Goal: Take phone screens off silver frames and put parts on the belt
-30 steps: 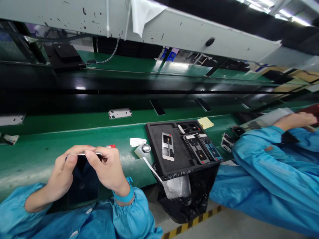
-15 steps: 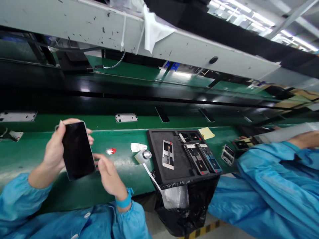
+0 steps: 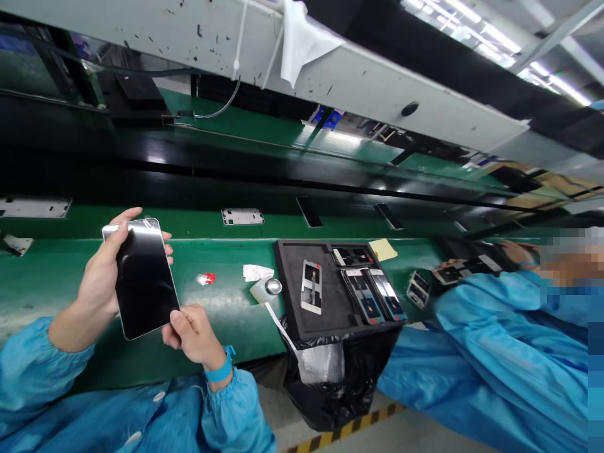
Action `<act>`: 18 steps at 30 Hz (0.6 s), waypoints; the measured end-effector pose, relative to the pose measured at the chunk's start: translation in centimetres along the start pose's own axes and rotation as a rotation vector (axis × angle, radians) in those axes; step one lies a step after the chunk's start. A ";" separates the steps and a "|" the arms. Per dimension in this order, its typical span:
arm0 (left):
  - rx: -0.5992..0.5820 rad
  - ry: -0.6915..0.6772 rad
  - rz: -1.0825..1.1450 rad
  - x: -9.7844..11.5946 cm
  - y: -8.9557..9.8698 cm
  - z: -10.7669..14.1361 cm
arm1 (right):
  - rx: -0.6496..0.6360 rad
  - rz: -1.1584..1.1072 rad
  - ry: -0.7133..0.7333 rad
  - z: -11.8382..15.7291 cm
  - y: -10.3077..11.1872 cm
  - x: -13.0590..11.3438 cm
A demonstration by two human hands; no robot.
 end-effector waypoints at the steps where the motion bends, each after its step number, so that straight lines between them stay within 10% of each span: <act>1: 0.003 -0.004 0.010 0.0 0.0 0.0 | 0.002 -0.004 0.001 -0.1 -0.2 0.0; 18: 0.107 -0.333 0.107 0.7 -1.2 -0.7 | -0.268 -0.273 0.030 -3.3 -2.4 -1.1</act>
Point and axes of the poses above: each hand's wrist, its own z-axis away from the middle knuckle, its own y-axis out of the back of the hand, x = y × z, the point moved 1 cm from there along -z, towards the middle knuckle, and after that the axes turned 1 degree about -y, right-handed, at the moved point
